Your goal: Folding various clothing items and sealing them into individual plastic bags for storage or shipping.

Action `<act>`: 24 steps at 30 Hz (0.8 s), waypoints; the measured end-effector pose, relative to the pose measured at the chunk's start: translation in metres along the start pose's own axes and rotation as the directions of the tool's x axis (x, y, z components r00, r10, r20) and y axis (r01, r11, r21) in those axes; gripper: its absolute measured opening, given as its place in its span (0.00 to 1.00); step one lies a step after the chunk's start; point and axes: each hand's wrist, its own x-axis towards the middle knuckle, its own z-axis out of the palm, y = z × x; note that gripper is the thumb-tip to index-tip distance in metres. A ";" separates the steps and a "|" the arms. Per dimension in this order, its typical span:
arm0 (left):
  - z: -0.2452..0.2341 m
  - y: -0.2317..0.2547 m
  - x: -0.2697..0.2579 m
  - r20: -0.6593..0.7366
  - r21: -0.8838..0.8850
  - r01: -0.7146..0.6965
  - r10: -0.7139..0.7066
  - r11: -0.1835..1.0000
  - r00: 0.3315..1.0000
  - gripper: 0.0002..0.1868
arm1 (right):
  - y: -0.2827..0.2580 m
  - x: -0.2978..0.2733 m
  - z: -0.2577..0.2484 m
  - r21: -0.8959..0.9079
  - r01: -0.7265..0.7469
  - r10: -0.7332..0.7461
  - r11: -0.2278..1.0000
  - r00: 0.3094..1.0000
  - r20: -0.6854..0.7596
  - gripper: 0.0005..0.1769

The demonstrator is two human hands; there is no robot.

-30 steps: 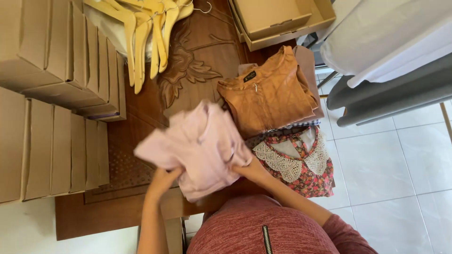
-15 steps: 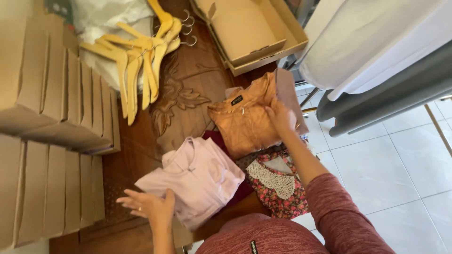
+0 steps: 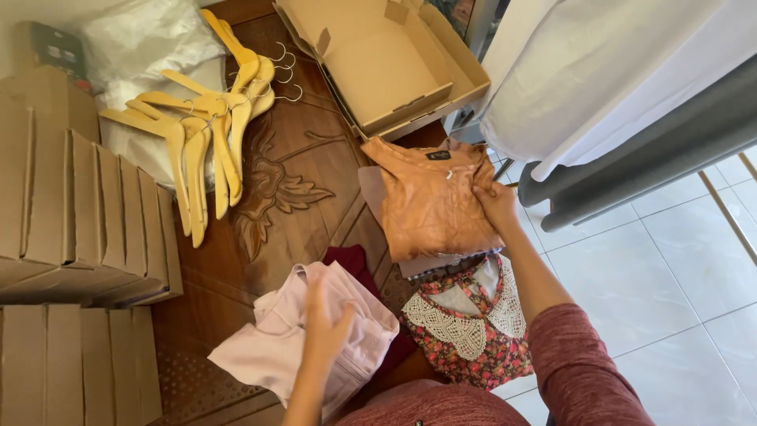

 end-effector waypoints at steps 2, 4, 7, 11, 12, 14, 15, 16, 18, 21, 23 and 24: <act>0.019 0.011 0.019 0.116 -0.135 0.081 -0.065 0.988 0.991 0.42 | -0.016 0.002 -0.002 -0.004 -0.108 0.108 0.994 0.994 0.018 0.23; 0.038 0.022 0.035 0.248 -0.260 0.183 -0.118 0.948 0.962 0.42 | -0.027 -0.003 -0.009 -0.018 -0.224 0.224 0.974 0.974 0.035 0.22; 0.065 0.036 0.057 0.355 -0.391 0.212 -0.067 0.896 0.933 0.47 | -0.073 -0.018 -0.023 -0.262 0.205 -0.251 0.943 0.955 -0.155 0.23; 0.103 0.039 0.064 0.432 -0.337 0.129 0.031 0.933 0.901 0.47 | -0.171 -0.069 -0.027 -0.312 0.342 -0.386 0.887 0.918 -0.092 0.30; 0.111 0.040 0.064 0.472 -0.329 0.109 0.063 0.938 0.879 0.47 | -0.187 -0.082 -0.019 -0.323 0.397 -0.399 0.859 0.915 0.061 0.30; 0.123 0.046 0.056 0.507 -0.301 0.132 0.041 0.945 0.861 0.47 | -0.167 -0.092 0.001 -0.294 0.409 -0.372 0.864 0.911 0.177 0.30; 0.129 0.049 0.056 0.537 -0.276 0.143 0.029 0.950 0.843 0.48 | -0.157 -0.093 0.012 -0.267 0.424 -0.350 0.866 0.893 0.283 0.30; 0.126 0.051 0.055 0.533 -0.279 0.143 0.030 0.950 0.845 0.48 | -0.156 -0.096 0.013 -0.268 0.427 -0.353 0.864 0.891 0.285 0.30; 0.119 0.055 0.063 0.553 -0.066 0.203 -0.133 0.977 0.822 0.48 | -0.157 -0.093 0.019 -0.229 0.466 -0.371 0.855 0.857 0.358 0.30; 0.109 0.016 0.049 0.502 0.010 0.201 -0.179 0.979 0.846 0.46 | -0.160 -0.104 0.020 -0.198 0.532 -0.430 0.823 0.811 0.396 0.30; 0.085 -0.004 0.049 0.462 -0.028 0.200 -0.165 0.979 0.871 0.44 | -0.160 -0.105 0.021 -0.168 0.528 -0.436 0.832 0.811 0.391 0.29; 0.073 -0.013 0.050 0.441 -0.065 0.192 -0.144 0.979 0.886 0.42 | -0.161 -0.103 0.022 -0.149 0.507 -0.424 0.849 0.822 0.381 0.29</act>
